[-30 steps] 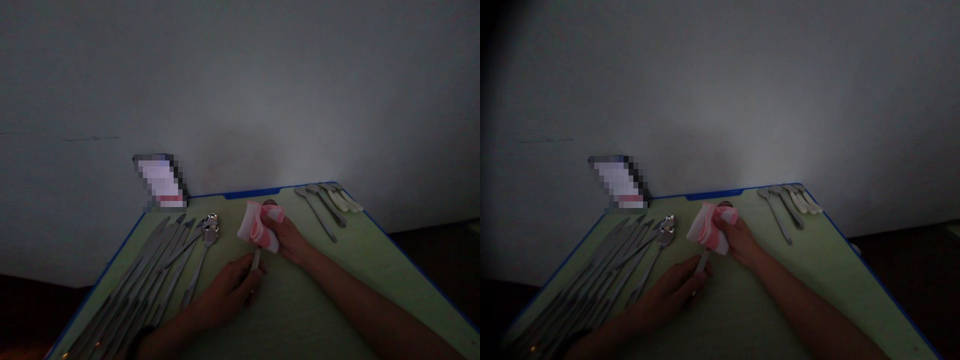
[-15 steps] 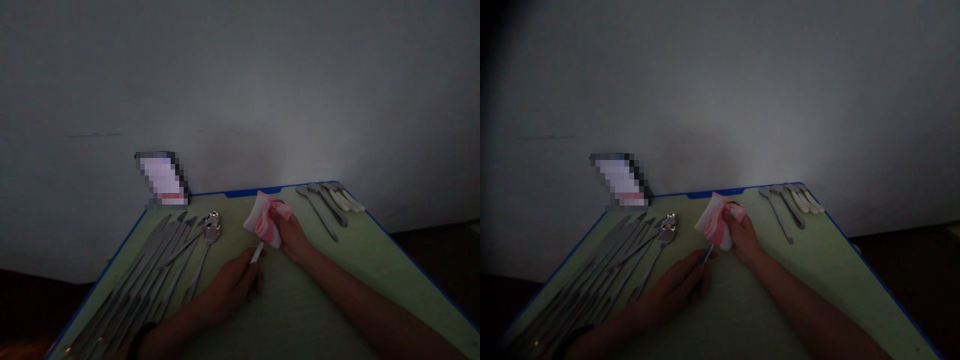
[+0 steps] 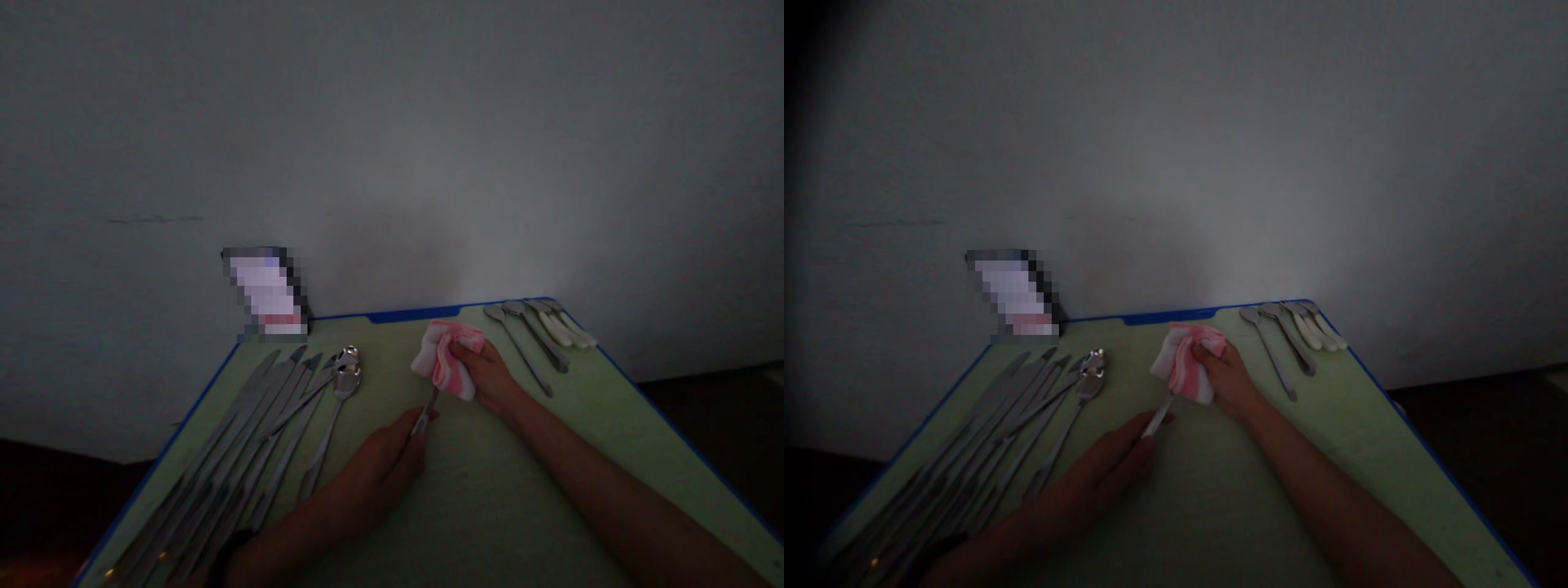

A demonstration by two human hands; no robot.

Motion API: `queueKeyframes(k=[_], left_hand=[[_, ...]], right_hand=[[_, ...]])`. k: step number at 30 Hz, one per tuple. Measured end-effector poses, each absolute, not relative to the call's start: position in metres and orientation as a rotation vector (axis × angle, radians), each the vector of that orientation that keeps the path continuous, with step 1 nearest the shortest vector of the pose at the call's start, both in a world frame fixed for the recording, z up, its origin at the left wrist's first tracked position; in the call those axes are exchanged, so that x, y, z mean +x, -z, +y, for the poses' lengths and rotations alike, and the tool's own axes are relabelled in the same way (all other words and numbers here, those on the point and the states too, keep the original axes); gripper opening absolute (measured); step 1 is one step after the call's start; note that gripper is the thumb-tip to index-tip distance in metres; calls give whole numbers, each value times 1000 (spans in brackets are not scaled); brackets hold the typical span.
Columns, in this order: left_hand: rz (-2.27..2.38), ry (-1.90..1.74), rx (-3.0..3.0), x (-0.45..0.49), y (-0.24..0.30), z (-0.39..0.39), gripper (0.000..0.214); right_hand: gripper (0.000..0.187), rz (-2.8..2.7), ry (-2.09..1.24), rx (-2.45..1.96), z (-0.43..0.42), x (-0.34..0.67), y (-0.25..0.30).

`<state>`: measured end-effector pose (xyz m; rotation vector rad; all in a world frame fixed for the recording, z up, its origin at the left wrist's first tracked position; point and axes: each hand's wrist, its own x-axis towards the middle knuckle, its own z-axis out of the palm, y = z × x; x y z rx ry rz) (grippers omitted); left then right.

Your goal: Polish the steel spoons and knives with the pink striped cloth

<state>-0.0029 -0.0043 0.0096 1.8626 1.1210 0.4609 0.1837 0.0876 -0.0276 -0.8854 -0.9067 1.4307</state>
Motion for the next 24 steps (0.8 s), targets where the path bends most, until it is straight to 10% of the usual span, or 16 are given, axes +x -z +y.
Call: queueKeyframes(k=[24], left_hand=[[1085, -446, 1849, 3, -8, 0, 25]], right_hand=[[28, -808, -1378, -875, 61, 161, 21]])
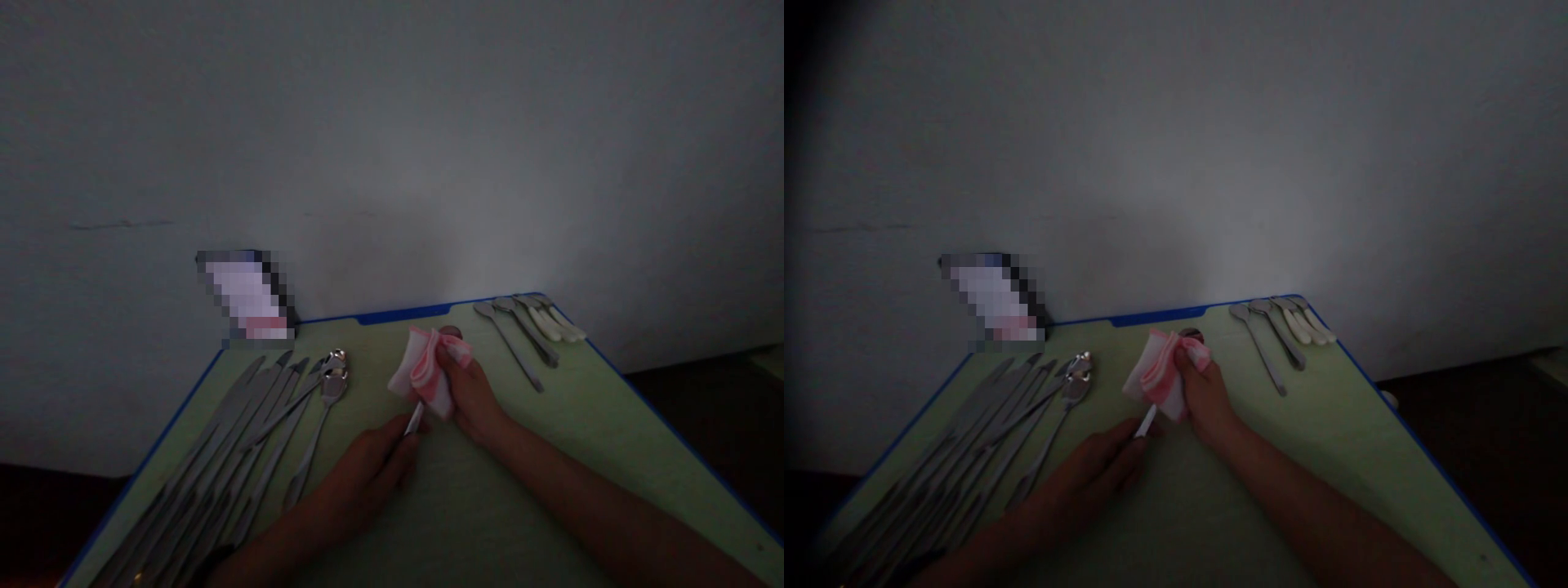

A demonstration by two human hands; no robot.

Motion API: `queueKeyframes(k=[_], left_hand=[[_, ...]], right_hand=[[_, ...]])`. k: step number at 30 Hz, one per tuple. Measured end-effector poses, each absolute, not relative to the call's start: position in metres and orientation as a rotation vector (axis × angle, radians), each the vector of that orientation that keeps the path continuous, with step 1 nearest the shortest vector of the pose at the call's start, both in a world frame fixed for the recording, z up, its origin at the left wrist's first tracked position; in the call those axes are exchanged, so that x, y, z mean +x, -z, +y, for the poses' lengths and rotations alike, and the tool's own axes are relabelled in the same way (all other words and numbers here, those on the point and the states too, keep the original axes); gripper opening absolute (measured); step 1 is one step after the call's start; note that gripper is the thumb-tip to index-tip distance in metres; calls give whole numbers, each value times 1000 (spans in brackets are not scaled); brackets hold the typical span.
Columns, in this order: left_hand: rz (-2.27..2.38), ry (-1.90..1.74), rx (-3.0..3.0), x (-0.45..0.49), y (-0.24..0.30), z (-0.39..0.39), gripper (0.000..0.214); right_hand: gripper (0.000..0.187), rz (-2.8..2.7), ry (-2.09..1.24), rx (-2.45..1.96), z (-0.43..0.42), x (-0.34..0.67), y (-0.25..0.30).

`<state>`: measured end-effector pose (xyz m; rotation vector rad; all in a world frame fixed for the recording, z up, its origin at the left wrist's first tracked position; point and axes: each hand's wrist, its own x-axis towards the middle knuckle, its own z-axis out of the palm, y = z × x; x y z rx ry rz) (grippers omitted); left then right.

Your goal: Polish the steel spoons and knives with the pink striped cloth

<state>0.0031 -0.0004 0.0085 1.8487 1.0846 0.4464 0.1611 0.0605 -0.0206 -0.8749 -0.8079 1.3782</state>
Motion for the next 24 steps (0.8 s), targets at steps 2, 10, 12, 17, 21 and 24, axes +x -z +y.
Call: queueKeyframes(k=[2, 10, 12, 17, 21, 24], left_hand=[[1087, -459, 1855, 2, -9, -1, 24], [1062, -463, 1700, -6, -6, 3, 31], [1050, -462, 1686, -5, -7, 4, 31], [1013, -467, 1773, -1, -6, 4, 25], [1014, -464, 1834, 0, -7, 2, 25], [948, -450, 1874, -1, -10, -1, 23]], right_hand=[[27, -912, -1220, -943, 67, 170, 19], [33, -993, -942, -1139, 71, 178, 20], [35, -850, -1081, -1135, 63, 168, 23], [33, -728, -1242, -1019, 46, 149, 21], [33, -688, -1306, -993, 48, 150, 16], [32, -659, -1292, -990, 54, 156, 14]])
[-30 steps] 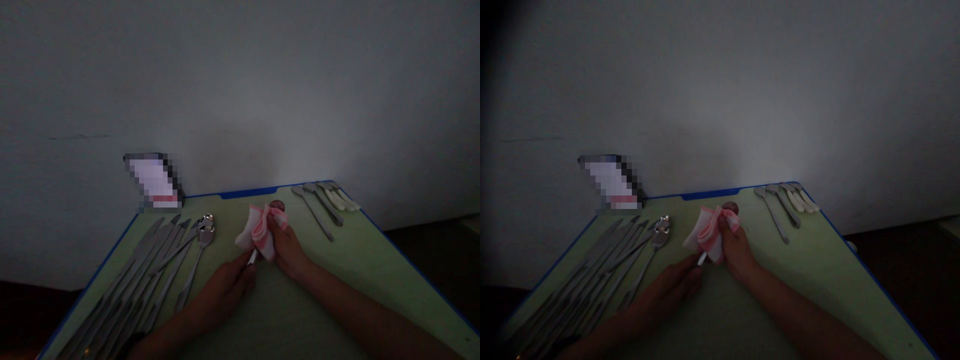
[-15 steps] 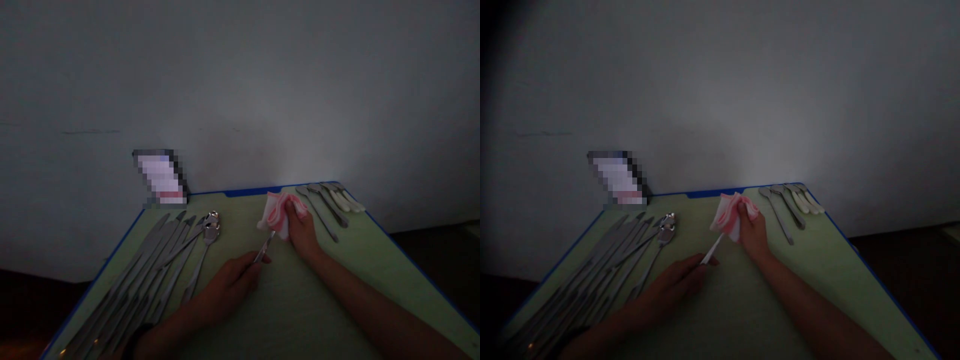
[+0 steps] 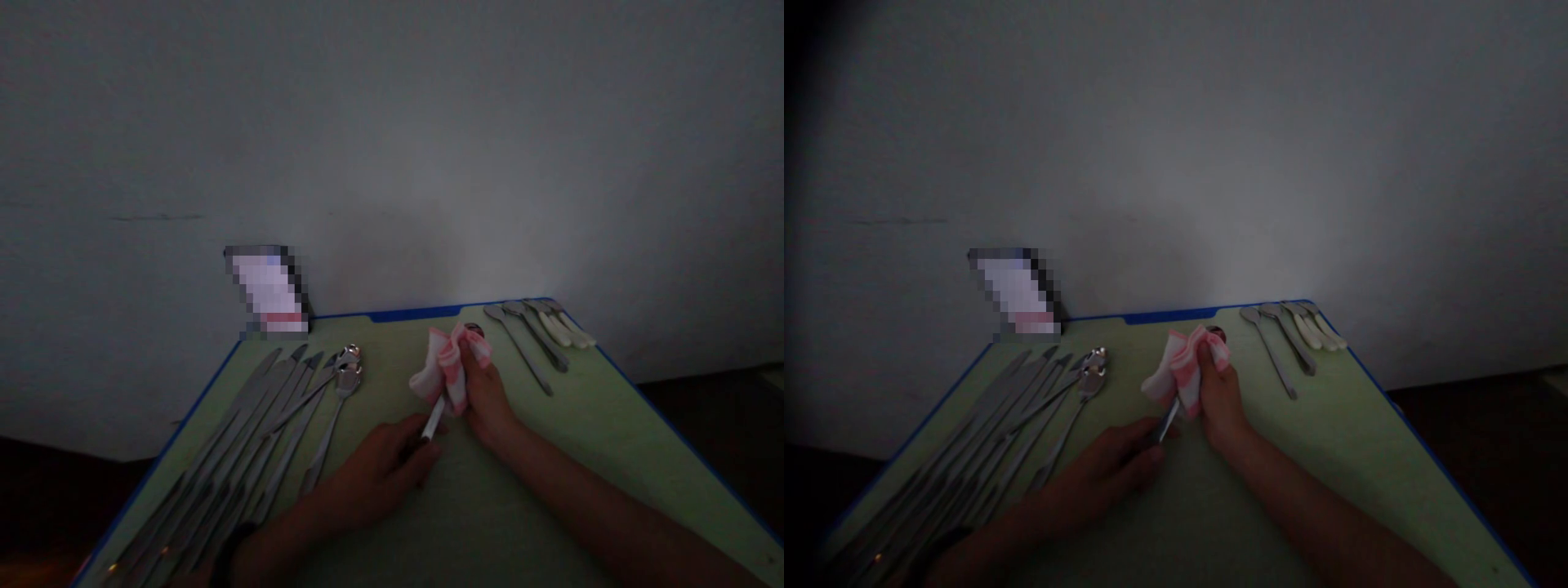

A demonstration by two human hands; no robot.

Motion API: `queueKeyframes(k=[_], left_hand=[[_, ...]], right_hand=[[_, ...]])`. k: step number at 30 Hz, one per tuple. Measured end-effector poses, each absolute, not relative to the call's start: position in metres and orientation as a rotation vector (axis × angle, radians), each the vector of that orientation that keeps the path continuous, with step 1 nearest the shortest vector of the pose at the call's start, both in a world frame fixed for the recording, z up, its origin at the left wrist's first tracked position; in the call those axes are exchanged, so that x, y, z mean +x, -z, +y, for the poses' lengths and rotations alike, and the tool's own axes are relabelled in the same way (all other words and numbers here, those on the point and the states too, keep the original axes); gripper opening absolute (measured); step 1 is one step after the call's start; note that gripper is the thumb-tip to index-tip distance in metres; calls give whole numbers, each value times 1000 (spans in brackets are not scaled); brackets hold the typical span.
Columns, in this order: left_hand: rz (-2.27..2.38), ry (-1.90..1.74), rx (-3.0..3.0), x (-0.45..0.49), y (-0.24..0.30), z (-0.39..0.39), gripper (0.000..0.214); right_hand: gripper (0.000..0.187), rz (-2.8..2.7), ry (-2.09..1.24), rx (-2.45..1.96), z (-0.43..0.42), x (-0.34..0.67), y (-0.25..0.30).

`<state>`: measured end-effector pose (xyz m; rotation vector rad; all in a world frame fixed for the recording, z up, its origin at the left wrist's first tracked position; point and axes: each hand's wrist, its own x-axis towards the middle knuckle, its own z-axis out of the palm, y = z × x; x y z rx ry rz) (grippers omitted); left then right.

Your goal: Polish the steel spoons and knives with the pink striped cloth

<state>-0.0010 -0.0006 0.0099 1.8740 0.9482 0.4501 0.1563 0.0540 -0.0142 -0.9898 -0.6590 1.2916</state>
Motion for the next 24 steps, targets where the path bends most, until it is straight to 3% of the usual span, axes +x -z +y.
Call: queueKeyframes(k=[6, 14, 19, 24], left_hand=[[865, -420, 1936, -3, -10, -4, 31], [1086, -526, 1900, 0, 3, -2, 37], [1209, -654, 1813, 2, -2, 0, 34], [1108, -876, 1498, 2, -1, -1, 24]], right_hand=[[32, -699, -1241, -1079, 56, 162, 13], [35, -847, -1338, -1086, 33, 147, 11], [35, -1039, -1153, -1124, 41, 161, -1], [30, -1584, -917, -1111, 50, 180, -18]])
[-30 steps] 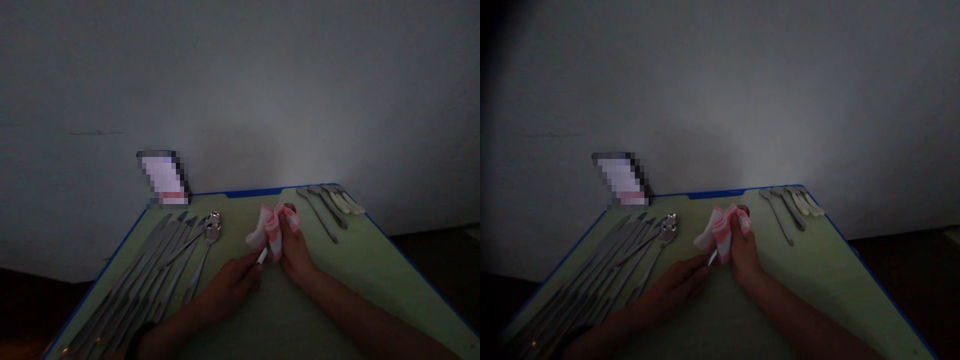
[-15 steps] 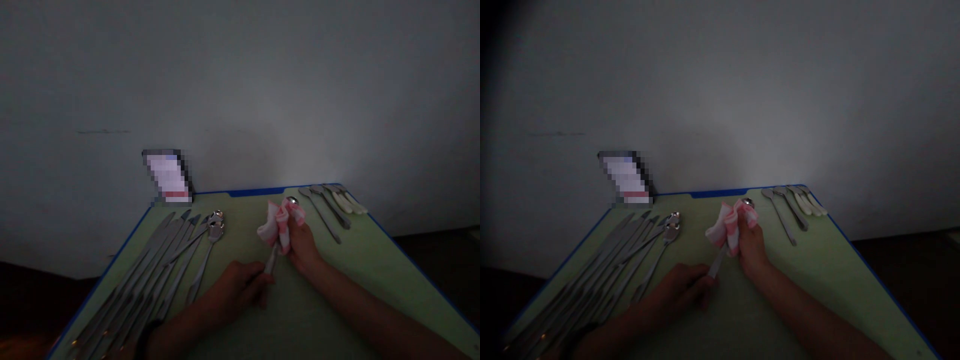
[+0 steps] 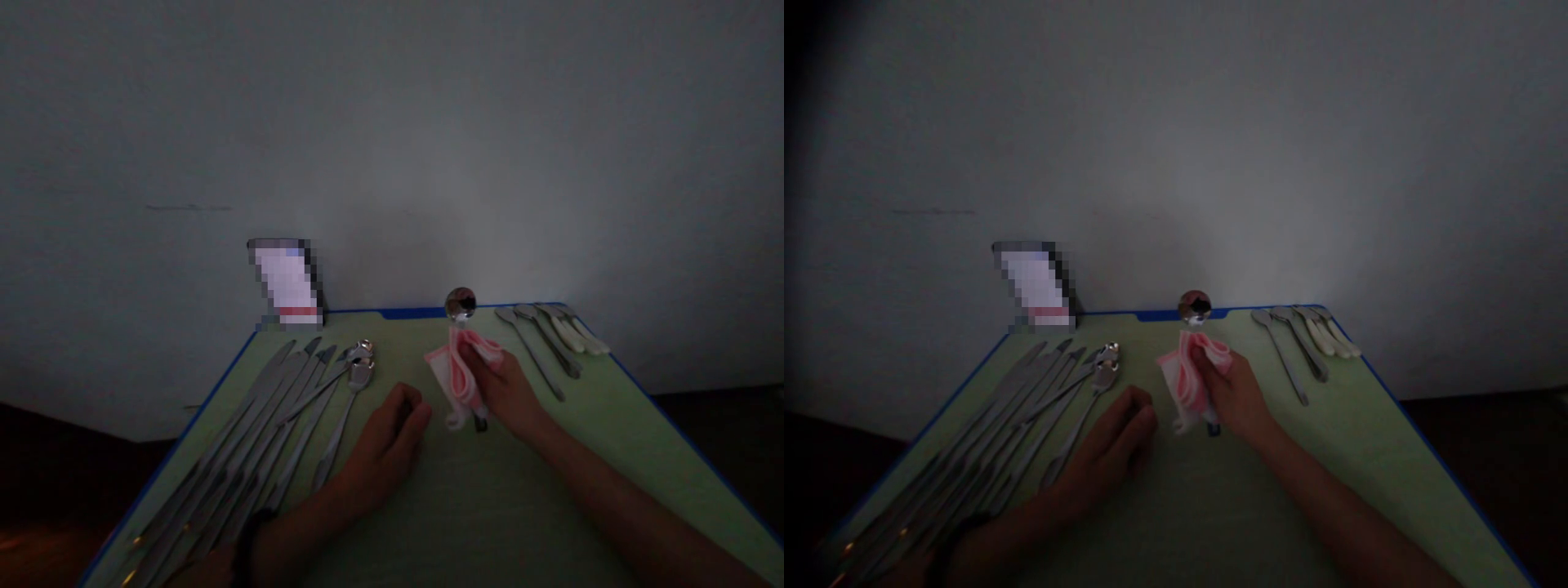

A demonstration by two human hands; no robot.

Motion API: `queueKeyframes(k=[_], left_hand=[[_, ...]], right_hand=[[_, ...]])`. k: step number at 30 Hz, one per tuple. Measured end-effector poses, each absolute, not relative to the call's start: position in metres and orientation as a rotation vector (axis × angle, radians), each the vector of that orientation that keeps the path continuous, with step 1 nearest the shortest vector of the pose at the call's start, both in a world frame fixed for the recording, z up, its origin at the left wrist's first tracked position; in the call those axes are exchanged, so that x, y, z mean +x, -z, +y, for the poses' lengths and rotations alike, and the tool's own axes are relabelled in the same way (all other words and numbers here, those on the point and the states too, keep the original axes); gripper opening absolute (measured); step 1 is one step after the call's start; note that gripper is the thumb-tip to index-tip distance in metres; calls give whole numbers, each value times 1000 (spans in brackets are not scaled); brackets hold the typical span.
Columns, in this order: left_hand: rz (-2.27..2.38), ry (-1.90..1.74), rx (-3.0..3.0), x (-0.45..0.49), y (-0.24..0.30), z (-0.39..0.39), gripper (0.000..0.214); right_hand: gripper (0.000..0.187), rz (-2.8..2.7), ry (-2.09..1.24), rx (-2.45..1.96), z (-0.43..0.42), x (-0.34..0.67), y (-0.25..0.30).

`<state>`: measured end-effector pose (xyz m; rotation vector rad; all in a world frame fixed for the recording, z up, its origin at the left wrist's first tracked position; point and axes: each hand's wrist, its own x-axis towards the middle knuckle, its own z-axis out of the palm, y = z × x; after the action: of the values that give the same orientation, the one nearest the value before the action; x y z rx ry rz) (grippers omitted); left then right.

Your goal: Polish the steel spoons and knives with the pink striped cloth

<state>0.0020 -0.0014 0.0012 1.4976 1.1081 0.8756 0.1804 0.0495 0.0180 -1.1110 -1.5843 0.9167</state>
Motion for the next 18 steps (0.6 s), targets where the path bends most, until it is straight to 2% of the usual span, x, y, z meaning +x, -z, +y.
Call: queueKeyframes(k=[3, 7, 13, 18], left_hand=[[983, -1025, 1339, 2, 2, 0, 22], [952, -1069, 1284, 0, 6, 4, 38], [1104, -740, 1551, -4, 4, 5, 55], [1180, -703, 1663, -2, -1, 1, 49]], right_hand=[[15, -2078, -871, -1078, 50, 193, -33], [9, -2608, -746, -1168, 46, 206, -52], [14, -2784, -483, -1233, 31, 200, -65], [17, -2812, -475, -1299, 29, 199, -71]])
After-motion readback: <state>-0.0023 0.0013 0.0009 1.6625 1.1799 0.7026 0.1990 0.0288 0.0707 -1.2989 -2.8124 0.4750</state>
